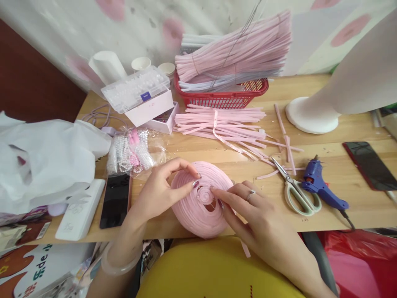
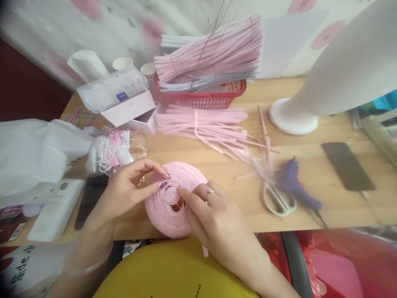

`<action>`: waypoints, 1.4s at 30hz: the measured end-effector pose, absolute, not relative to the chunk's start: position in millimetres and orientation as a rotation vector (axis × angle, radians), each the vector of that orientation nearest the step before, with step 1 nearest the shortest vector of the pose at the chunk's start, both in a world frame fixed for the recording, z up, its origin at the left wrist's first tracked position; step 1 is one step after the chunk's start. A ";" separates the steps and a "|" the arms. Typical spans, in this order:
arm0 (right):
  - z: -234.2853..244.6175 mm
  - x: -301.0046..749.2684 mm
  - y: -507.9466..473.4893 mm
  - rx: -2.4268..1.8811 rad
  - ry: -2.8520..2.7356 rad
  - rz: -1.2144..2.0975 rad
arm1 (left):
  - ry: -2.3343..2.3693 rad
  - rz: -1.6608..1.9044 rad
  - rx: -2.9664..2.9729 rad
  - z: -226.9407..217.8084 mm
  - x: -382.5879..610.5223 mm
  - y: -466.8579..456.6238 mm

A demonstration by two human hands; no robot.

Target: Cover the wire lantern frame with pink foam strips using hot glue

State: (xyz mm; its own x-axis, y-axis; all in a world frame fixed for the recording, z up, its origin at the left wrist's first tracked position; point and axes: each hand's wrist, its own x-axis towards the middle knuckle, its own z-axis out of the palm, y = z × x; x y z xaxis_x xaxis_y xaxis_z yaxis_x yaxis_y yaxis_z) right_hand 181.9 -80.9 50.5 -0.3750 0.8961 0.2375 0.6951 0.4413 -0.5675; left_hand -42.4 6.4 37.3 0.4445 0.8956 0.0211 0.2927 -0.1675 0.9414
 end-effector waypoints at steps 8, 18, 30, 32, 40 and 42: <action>41.1 178.9 -101.8 -1.336 -2.047 0.574 | 0.718 0.888 1.933 -3.1 -43.0 17.2; 43.0 183.0 -92.5 -1.355 -2.137 0.568 | 0.917 1.090 1.904 -17.5 -30.1 -12.4; 53.8 222.7 -77.4 -1.196 -2.163 0.612 | 0.970 1.098 1.813 -0.2 -26.7 -42.4; 53.6 224.7 -77.2 -1.210 -2.153 0.595 | 0.900 1.104 1.844 3.1 -30.4 -37.0; 52.7 223.8 -65.7 -1.292 -2.228 0.394 | 0.796 1.002 2.168 14.5 -33.6 -28.2; 53.8 222.7 -61.2 -1.304 -2.261 0.336 | 0.791 0.991 2.211 15.6 -33.8 -26.3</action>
State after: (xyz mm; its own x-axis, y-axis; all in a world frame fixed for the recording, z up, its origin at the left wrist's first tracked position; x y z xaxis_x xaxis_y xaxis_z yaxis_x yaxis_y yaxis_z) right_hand 222.7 -61.2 53.8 -0.4130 0.8595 0.3010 0.7350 0.5098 -0.4472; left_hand -33.8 -26.3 15.6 0.5474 0.7098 0.4433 0.2752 -0.6529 0.7057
